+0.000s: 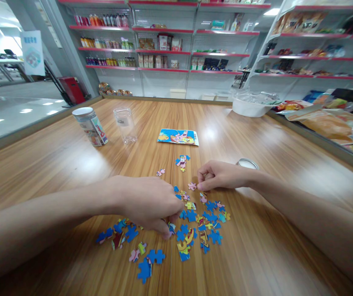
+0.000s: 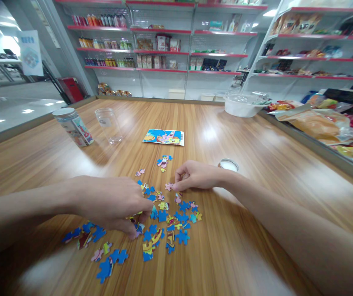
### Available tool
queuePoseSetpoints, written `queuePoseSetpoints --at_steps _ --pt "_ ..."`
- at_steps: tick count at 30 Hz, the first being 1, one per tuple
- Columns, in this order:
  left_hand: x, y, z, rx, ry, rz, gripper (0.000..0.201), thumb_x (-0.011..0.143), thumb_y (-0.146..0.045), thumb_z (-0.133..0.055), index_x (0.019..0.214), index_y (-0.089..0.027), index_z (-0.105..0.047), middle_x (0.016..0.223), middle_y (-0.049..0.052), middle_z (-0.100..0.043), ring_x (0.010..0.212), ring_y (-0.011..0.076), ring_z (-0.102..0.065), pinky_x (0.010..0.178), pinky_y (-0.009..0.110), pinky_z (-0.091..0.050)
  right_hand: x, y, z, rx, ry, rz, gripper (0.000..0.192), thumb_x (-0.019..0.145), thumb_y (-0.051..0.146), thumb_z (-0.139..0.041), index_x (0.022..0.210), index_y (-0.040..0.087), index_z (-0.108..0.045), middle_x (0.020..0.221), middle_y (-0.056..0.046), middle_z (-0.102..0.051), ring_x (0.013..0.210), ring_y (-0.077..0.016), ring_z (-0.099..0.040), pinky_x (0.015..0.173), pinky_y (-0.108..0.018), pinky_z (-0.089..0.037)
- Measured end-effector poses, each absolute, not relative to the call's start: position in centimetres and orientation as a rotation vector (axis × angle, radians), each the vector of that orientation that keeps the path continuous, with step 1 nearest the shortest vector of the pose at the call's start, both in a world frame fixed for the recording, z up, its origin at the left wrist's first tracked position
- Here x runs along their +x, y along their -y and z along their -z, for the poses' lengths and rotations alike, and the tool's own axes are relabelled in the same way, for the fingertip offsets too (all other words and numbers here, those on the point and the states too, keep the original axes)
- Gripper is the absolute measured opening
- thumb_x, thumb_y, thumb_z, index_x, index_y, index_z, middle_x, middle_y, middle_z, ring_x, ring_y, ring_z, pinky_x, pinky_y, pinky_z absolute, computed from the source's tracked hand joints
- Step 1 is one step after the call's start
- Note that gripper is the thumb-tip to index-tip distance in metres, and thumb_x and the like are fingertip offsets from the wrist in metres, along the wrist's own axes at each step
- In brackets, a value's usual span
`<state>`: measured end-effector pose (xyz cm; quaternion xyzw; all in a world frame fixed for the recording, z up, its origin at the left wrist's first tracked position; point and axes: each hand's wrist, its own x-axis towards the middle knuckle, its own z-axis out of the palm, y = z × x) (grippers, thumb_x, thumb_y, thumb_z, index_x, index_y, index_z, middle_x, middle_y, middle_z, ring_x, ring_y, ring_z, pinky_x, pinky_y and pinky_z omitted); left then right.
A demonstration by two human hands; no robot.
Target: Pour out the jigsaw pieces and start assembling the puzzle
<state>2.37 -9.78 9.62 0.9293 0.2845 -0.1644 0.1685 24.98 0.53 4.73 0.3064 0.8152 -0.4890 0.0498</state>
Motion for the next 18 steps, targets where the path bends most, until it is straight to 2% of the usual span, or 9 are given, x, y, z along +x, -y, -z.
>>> queuePoseSetpoints --at_steps 4,7,9,12,14,18 --pt "2.4 9.5 -9.8 2.581 -0.816 0.445 0.014 0.079 -0.029 -0.078 0.086 -0.018 -0.072 0.066 0.0 -0.067 0.054 0.013 -0.052 0.047 0.025 -0.026 24.7 -0.1 -4.7 0.964 -2.514 1.525 0.042 0.081 0.056 -0.068 0.076 0.014 -0.064 0.054 0.005 -0.049 0.048 -0.0058 -0.036 0.043 -0.02 -0.022" --pt "2.0 8.3 -9.3 2.452 -0.767 0.271 0.012 0.08 -0.022 -0.076 0.078 -0.016 -0.067 0.058 -0.005 -0.055 0.051 0.0084 -0.045 0.048 0.022 -0.028 24.0 0.6 -4.2 0.933 -2.593 1.786 0.04 0.083 0.054 -0.067 0.083 0.014 -0.065 0.068 0.0 -0.061 0.056 -0.0077 -0.049 0.05 -0.02 -0.034" --pt "1.6 7.0 -8.2 2.344 -0.798 0.009 0.012 0.084 -0.022 -0.07 0.077 -0.014 -0.063 0.055 -0.007 -0.044 0.049 0.0063 -0.039 0.048 0.019 -0.029 23.3 1.2 -3.7 0.904 -2.599 1.992 0.041 0.083 0.054 -0.067 0.09 0.014 -0.064 0.076 -0.003 -0.066 0.065 -0.0107 -0.057 0.057 -0.022 -0.042" --pt "1.0 5.1 -6.0 2.212 -0.974 -0.374 0.022 0.087 -0.029 -0.063 0.073 -0.013 -0.055 0.056 -0.008 -0.034 0.051 0.0059 -0.031 0.047 0.018 -0.024 22.3 2.0 -3.2 0.861 -2.69 2.056 0.039 0.081 0.052 -0.07 0.089 0.014 -0.065 0.075 -0.002 -0.065 0.064 -0.0102 -0.057 0.057 -0.022 -0.044" --pt "0.8 4.2 -4.6 2.154 -0.993 -0.496 0.028 0.087 -0.035 -0.063 0.073 -0.013 -0.054 0.059 -0.007 -0.036 0.054 0.0059 -0.032 0.048 0.018 -0.025 22.0 2.3 -3.0 0.931 -2.753 2.026 0.035 0.083 0.049 -0.068 0.086 0.014 -0.064 0.071 -0.001 -0.064 0.059 -0.0088 -0.054 0.053 -0.021 -0.042" --pt "0.4 3.5 -3.5 2.227 -1.045 -0.597 0.025 0.088 -0.037 -0.064 0.084 -0.012 -0.063 0.058 -0.007 -0.037 0.053 0.007 -0.034 0.05 0.019 -0.029 22.2 2.1 -2.5 1.172 -2.862 1.908 0.029 0.088 0.043 -0.061 0.08 0.015 -0.062 0.064 -0.001 -0.064 0.049 -0.0072 -0.051 0.046 -0.02 -0.038"
